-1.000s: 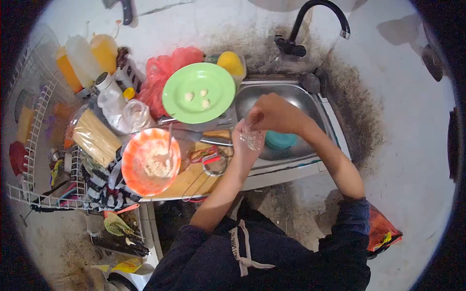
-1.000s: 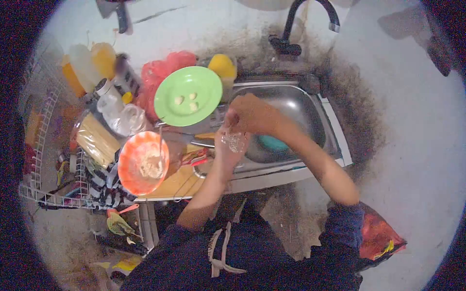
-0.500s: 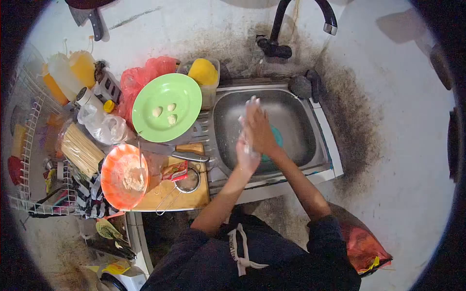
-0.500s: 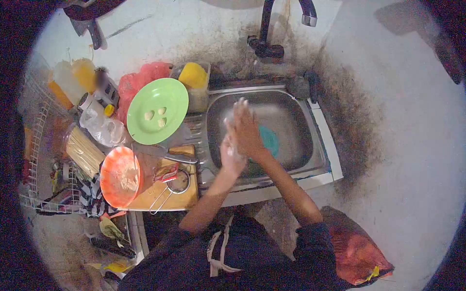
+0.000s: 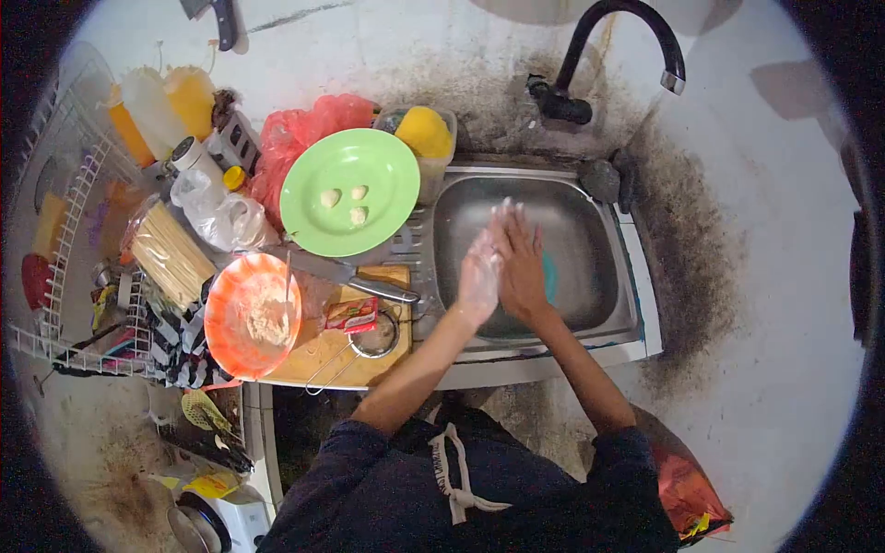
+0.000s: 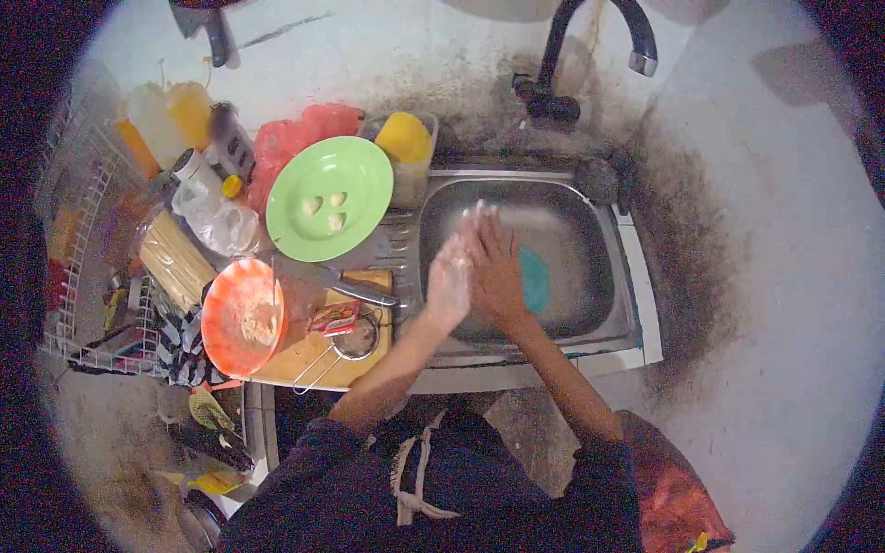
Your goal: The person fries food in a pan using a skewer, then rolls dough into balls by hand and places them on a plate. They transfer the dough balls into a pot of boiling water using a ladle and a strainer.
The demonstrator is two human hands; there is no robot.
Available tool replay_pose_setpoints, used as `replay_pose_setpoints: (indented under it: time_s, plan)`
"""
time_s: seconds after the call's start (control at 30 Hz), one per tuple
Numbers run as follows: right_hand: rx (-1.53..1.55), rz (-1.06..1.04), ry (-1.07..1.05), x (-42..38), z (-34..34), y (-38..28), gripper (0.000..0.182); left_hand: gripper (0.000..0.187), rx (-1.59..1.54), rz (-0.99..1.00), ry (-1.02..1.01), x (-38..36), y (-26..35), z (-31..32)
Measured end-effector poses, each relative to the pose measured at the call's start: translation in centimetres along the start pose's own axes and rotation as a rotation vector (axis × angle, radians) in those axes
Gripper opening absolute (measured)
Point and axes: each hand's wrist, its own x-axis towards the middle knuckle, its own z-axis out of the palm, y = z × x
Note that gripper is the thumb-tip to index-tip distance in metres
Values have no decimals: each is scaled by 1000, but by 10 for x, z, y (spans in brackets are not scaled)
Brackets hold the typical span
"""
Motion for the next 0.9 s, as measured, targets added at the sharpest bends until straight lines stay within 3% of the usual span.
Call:
replay_pose_setpoints:
  time_s: [0.07,0.1,0.13,0.2,0.27,0.3,0.33,0.37,0.4,0.43,0.5,0.53,0.57,0.6,0.63,0.7,0.73,0.8,0.87,0.9]
  plan:
    - [139,93,201,13,-3,-17,53,50,1302,232,376,-3,-17,6]
    - [144,78,198,15,-7,-30,53,44,352,423,684,0,30,-32]
    - [319,9,144,15,-13,-44,52,44,353,438,674,0,29,-24]
    - [507,-85,76,11,-13,-62,52,50,728,-6,121,0,19,6]
    - [418,-283,24,7,-7,-61,48,53,920,-7,67,0,10,35]
    - [256,-182,152,4,11,-52,43,56,1099,-32,23,0,6,50]
    - [182,-239,263,6,18,-35,40,56,1119,6,19,0,1,63]
    - [111,-292,374,11,20,-20,38,55,1332,-32,233,-2,-4,76]
    - [-42,-188,325,23,6,-21,35,54,1524,-73,468,-7,-9,88]
    - [-200,-82,278,35,-8,-20,32,45,1484,-107,611,-15,-11,97]
    - [281,101,179,52,0,17,26,40,1574,-161,571,-31,-5,135]
    - [292,81,171,55,-2,27,26,36,1658,-251,523,-39,0,152]
    - [589,176,109,60,-6,35,23,34,1892,-146,370,-47,10,159]
    - [884,275,38,68,-13,24,22,34,1905,-124,374,-55,8,182]
    - [893,261,29,74,-18,11,22,30,2174,-91,437,-70,5,206]
    - [329,-40,128,81,-48,-58,22,24,2638,-48,543,-100,6,243]
    - [338,-43,128,84,-45,-81,22,22,2837,-42,576,-114,9,257]
    - [473,-109,164,93,-37,-123,25,21,3006,75,649,-143,21,286]
    - [629,-296,108,96,-28,-169,25,25,2750,275,803,-171,30,312]
    - [650,-302,-56,98,-23,-194,25,25,2753,266,808,-184,40,322]
